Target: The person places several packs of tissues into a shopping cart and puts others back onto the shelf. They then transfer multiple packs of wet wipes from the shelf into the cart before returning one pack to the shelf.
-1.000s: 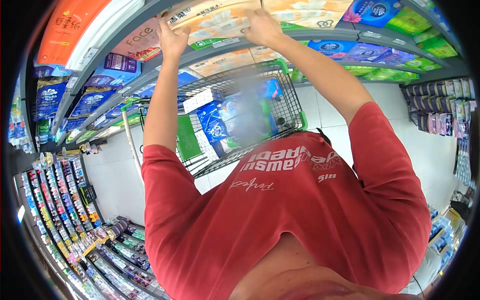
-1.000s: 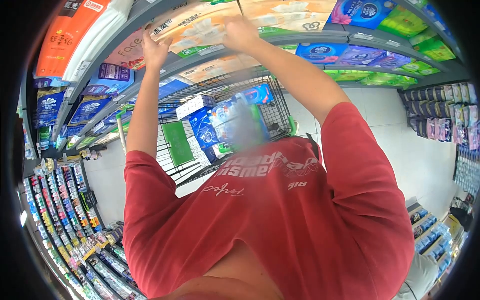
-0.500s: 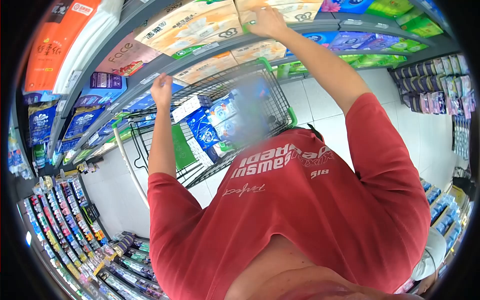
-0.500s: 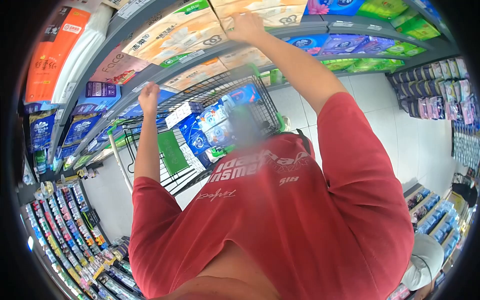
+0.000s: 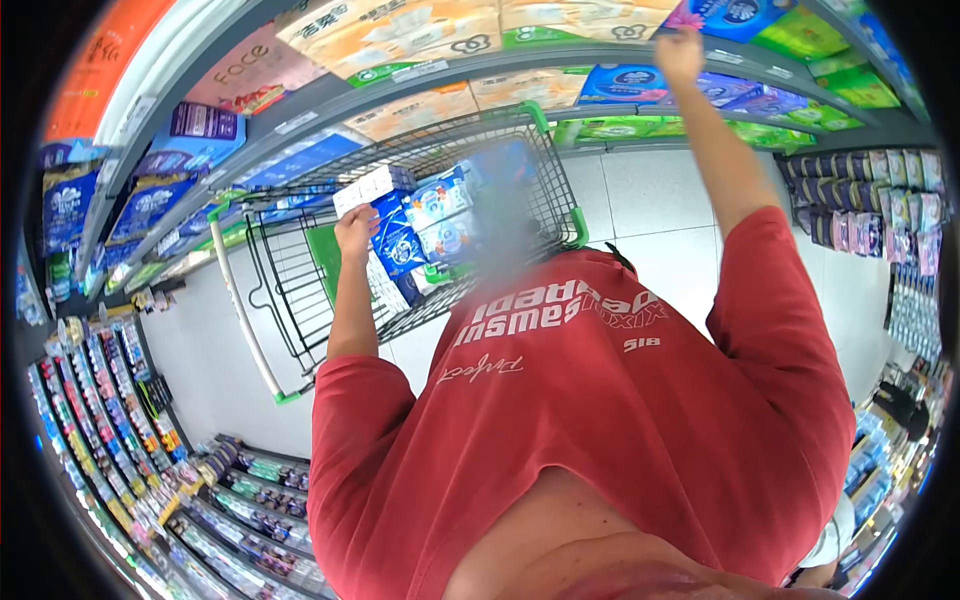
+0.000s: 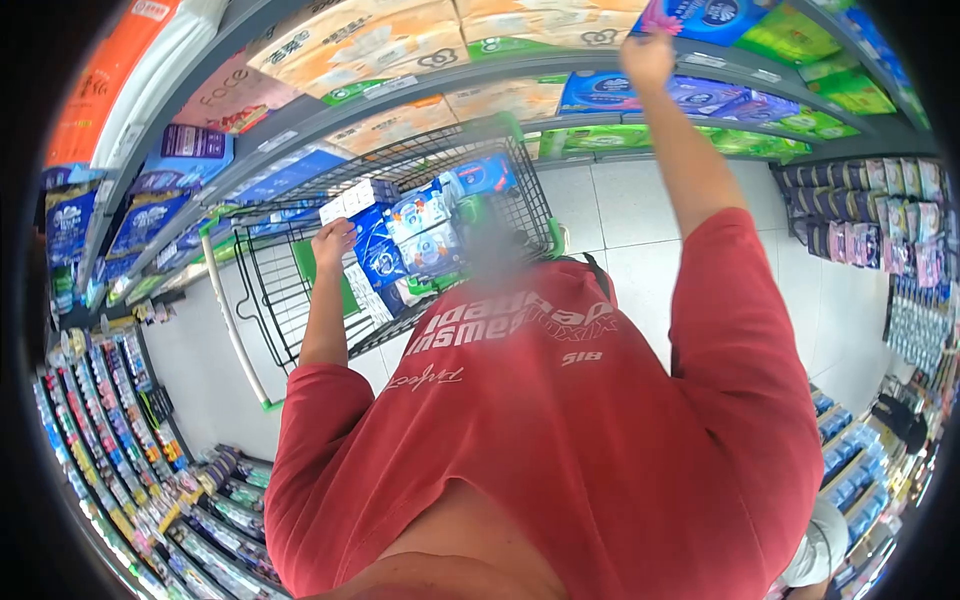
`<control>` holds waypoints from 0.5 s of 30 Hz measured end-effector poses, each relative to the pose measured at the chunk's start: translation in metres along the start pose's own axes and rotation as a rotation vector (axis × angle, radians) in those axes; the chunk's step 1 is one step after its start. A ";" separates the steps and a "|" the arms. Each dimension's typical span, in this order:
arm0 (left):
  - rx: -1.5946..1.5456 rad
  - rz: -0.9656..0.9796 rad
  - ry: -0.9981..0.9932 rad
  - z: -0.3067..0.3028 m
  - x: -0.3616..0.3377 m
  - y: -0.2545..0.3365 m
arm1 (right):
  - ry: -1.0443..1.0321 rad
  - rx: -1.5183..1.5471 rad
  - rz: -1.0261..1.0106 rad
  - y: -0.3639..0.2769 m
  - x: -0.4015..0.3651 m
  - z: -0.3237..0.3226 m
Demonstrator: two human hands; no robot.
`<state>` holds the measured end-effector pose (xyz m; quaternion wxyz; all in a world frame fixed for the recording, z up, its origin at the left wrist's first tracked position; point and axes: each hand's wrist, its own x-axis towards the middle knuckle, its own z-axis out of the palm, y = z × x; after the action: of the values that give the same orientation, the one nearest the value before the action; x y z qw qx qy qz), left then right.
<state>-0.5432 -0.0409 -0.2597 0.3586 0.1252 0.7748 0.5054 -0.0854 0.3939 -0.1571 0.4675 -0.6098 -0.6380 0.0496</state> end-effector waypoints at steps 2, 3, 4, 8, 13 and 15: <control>-0.014 -0.029 0.052 -0.025 -0.002 -0.020 | 0.047 0.024 0.148 -0.010 0.036 -0.018; -0.009 -0.046 0.086 -0.032 -0.006 -0.025 | -0.100 0.181 0.182 -0.021 0.049 -0.014; -0.007 -0.056 0.098 -0.035 -0.010 -0.029 | -0.246 0.339 0.218 -0.029 0.059 -0.008; -0.015 -0.074 0.098 -0.018 -0.004 -0.041 | -0.505 0.400 0.169 -0.053 0.063 0.009; 0.000 -0.083 -0.112 0.029 -0.050 -0.038 | -0.322 -0.121 0.270 0.005 -0.020 -0.001; 0.122 -0.004 -0.114 0.033 -0.064 -0.072 | -0.478 -0.393 0.080 0.093 -0.068 0.011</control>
<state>-0.4626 -0.0867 -0.3029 0.3946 0.1738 0.7827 0.4488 -0.0368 0.3669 -0.2583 0.1748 -0.6841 -0.7030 0.0856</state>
